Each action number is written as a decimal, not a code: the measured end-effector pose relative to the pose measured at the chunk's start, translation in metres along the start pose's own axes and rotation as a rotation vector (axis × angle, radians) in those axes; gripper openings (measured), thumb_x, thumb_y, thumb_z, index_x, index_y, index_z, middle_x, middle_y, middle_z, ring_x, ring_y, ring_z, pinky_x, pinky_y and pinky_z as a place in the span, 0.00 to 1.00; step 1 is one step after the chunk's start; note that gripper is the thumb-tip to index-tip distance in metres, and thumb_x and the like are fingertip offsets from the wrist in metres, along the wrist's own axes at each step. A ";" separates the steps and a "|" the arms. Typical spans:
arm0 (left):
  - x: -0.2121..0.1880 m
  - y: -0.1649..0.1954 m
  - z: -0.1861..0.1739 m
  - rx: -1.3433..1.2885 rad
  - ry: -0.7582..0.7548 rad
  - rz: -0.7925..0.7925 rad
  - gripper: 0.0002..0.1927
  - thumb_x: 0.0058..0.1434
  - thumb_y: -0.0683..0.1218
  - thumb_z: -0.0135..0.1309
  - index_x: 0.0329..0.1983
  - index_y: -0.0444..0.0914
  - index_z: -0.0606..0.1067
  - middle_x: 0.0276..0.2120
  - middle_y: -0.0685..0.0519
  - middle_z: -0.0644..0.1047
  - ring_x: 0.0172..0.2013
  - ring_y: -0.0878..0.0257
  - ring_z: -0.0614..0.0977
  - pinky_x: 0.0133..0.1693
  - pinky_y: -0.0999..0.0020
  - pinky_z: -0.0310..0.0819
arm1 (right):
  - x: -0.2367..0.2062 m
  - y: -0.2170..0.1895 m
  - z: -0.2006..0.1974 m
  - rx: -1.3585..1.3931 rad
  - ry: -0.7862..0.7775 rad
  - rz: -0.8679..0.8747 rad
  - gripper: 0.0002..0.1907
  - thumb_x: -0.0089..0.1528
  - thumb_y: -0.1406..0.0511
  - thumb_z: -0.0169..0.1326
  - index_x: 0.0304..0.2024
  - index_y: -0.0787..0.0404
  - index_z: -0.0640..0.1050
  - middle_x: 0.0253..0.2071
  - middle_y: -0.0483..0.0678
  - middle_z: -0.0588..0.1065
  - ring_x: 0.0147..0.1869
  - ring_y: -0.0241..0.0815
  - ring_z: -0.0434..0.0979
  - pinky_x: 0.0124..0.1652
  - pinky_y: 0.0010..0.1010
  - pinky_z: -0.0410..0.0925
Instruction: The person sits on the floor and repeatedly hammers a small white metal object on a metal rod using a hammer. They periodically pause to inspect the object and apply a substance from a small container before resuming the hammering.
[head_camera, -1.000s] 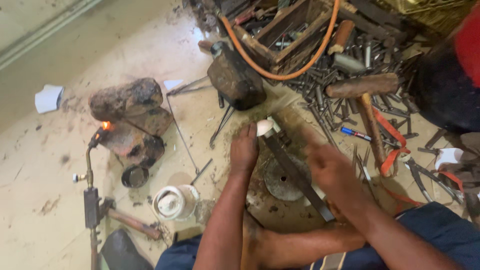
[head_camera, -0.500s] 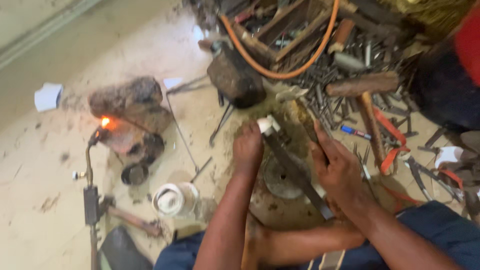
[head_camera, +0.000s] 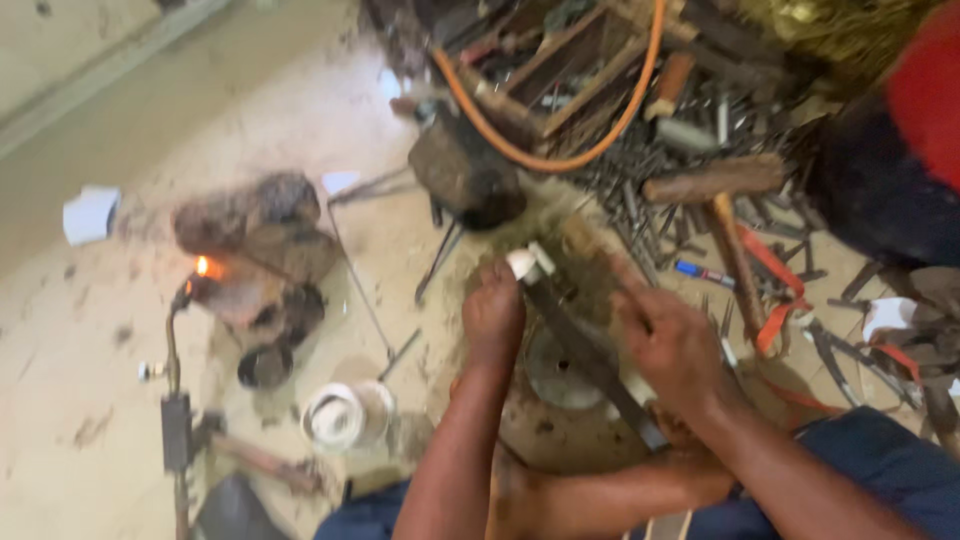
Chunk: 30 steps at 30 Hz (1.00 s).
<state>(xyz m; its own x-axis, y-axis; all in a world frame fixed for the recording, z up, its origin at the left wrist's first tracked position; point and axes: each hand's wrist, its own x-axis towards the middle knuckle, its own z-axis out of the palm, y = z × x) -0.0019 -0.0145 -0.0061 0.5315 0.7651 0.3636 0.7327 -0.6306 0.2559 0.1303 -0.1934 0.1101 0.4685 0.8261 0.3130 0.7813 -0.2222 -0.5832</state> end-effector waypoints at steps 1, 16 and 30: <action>-0.002 0.000 -0.002 0.007 -0.021 -0.014 0.17 0.60 0.37 0.49 0.53 0.31 0.73 0.42 0.39 0.78 0.24 0.47 0.82 0.25 0.53 0.77 | 0.000 0.001 0.000 0.080 -0.074 0.024 0.20 0.68 0.62 0.52 0.64 0.50 0.73 0.35 0.57 0.77 0.37 0.59 0.78 0.38 0.46 0.70; 0.002 -0.025 0.003 -0.572 0.121 -0.063 0.14 0.65 0.43 0.53 0.53 0.40 0.79 0.46 0.42 0.81 0.46 0.43 0.82 0.50 0.52 0.76 | 0.001 0.003 0.010 -0.051 -0.290 0.133 0.29 0.66 0.59 0.52 0.70 0.44 0.68 0.31 0.59 0.76 0.34 0.60 0.77 0.37 0.48 0.70; 0.003 -0.031 0.008 -0.334 -0.018 -0.027 0.15 0.64 0.41 0.50 0.54 0.39 0.77 0.54 0.41 0.78 0.44 0.39 0.80 0.46 0.48 0.77 | -0.001 -0.003 -0.001 0.008 0.031 0.064 0.27 0.69 0.61 0.52 0.71 0.47 0.67 0.34 0.57 0.75 0.35 0.60 0.77 0.37 0.46 0.68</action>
<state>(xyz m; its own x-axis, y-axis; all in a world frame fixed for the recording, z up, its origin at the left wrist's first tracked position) -0.0196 0.0088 -0.0201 0.5234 0.7824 0.3374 0.5683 -0.6156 0.5459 0.1280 -0.1939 0.1120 0.5303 0.7937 0.2981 0.7462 -0.2701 -0.6085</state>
